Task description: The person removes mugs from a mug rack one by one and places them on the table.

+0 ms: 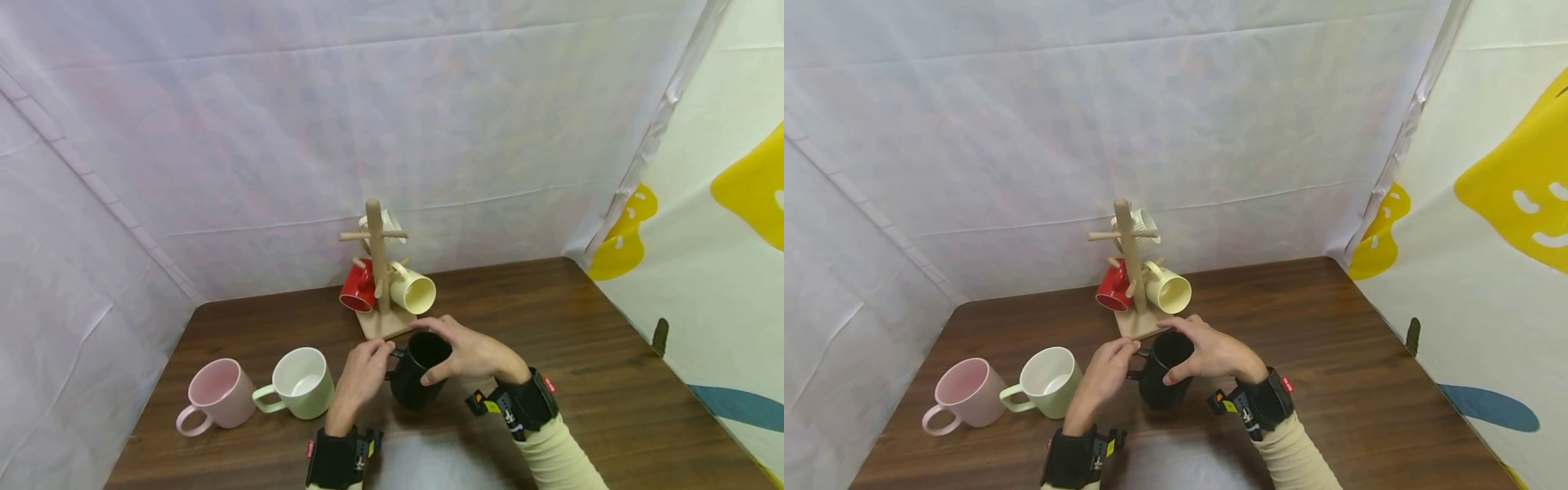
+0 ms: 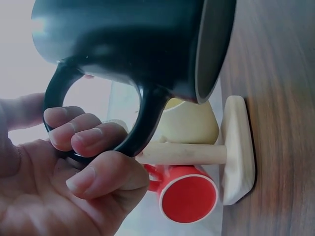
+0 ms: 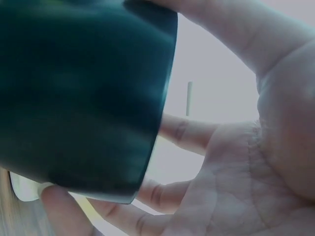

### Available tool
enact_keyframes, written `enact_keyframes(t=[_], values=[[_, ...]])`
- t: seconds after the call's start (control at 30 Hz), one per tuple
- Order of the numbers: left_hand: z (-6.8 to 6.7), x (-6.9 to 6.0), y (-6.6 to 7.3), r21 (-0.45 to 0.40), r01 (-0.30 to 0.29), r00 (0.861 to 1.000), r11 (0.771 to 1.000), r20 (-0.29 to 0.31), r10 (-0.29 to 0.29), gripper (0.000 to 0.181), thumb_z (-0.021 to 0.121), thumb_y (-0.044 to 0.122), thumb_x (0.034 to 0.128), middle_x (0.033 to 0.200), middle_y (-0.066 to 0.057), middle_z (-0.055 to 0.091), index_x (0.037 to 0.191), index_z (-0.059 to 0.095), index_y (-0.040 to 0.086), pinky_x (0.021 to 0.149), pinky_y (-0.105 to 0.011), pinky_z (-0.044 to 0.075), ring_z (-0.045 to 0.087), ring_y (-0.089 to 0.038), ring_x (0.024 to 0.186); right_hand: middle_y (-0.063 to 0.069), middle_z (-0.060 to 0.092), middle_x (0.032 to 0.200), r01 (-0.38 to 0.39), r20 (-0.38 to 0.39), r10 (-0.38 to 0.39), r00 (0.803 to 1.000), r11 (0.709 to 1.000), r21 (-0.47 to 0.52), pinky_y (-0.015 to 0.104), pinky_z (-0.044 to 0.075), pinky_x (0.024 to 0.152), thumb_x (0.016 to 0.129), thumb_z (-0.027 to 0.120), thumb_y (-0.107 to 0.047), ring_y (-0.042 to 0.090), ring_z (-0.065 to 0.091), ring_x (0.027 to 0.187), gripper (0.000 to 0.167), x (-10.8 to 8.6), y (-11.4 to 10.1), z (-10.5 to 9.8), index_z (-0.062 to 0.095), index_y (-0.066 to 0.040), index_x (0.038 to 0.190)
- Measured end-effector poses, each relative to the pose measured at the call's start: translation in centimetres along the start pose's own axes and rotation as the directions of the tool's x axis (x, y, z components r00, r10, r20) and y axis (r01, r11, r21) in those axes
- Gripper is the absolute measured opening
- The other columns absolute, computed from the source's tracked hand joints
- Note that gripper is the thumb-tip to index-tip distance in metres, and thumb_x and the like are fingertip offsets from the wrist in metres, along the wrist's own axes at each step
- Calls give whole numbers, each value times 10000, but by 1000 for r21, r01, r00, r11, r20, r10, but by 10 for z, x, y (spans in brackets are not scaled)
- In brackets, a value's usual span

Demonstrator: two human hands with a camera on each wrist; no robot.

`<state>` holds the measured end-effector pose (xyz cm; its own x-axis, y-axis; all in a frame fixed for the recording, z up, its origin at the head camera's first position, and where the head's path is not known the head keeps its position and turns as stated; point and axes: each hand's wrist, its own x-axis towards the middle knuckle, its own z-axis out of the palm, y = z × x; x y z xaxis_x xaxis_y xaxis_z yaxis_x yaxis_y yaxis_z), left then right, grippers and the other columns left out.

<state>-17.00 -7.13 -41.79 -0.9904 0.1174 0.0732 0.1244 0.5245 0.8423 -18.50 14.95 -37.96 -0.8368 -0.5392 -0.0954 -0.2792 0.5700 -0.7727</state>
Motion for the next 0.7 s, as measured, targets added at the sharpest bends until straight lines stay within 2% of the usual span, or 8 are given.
enact_keyframes(t=[0.33,0.47,0.57,0.7], values=[[0,0,-3,-5,-15,1000,1000,-18,15,350,499,266,996,640,25,386,678,513,120,571,-288,340,414,-144,594,74,477,1208,-28,-21,29,999,999,21,430,425,924,709,886,-313,210,491,1094,828,0,0,-3,472,-248,1423],[0,0,-8,-21,-16,999,1000,-30,15,359,508,256,990,637,25,376,692,522,57,577,-289,340,406,-144,596,77,472,1214,-40,-26,40,999,999,31,440,428,931,717,880,-316,223,501,1109,809,-1,1,-3,477,-248,1415],[-1,1,-11,-34,-18,999,999,-42,17,361,509,240,987,632,27,368,703,525,18,584,-285,337,395,-142,597,82,464,1226,-23,-31,24,999,999,27,445,428,946,723,875,-321,232,489,1126,801,-2,2,-5,476,-235,1412],[-1,1,-14,-41,-22,999,999,-48,20,356,507,223,985,628,25,356,668,493,61,596,-283,338,387,-144,598,97,464,1250,22,-30,-22,999,1000,0,441,431,963,744,862,-342,250,474,1150,808,-4,3,-6,457,-195,1428]])
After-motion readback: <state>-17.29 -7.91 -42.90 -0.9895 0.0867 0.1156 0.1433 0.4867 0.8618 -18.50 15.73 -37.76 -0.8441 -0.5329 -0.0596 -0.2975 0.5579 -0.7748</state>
